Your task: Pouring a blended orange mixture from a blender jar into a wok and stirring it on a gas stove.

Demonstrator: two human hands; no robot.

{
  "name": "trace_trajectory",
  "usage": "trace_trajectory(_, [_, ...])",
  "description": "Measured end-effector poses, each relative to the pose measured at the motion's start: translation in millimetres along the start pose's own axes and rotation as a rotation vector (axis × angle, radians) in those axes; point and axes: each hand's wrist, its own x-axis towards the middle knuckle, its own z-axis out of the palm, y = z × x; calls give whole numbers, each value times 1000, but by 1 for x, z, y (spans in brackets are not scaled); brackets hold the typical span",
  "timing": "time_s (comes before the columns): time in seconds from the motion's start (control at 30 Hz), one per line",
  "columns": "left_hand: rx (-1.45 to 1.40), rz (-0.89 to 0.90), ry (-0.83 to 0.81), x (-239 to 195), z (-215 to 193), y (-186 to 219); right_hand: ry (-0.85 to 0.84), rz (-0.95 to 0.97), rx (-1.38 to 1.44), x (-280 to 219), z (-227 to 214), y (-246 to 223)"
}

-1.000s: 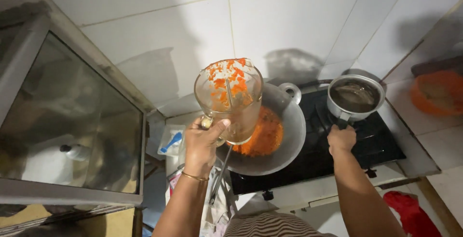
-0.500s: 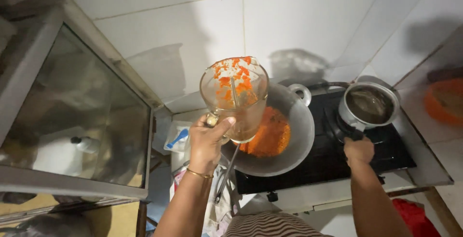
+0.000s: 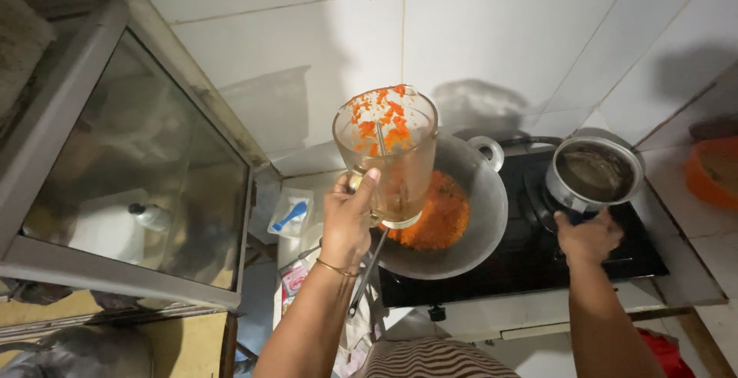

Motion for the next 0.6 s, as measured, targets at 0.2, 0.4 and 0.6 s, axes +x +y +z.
trace_trajectory(0.2, [-57,-35,-21,-22,30,17,439,-776,317,-65,6,-57])
trace_trajectory(0.4, [0,-34,-1,-46,67,33,-414,-969,585,-241,-14,-189])
trace_trajectory(0.6, [37,-33,-169,-70,87,56,-336,-921,616,-241,12,-199])
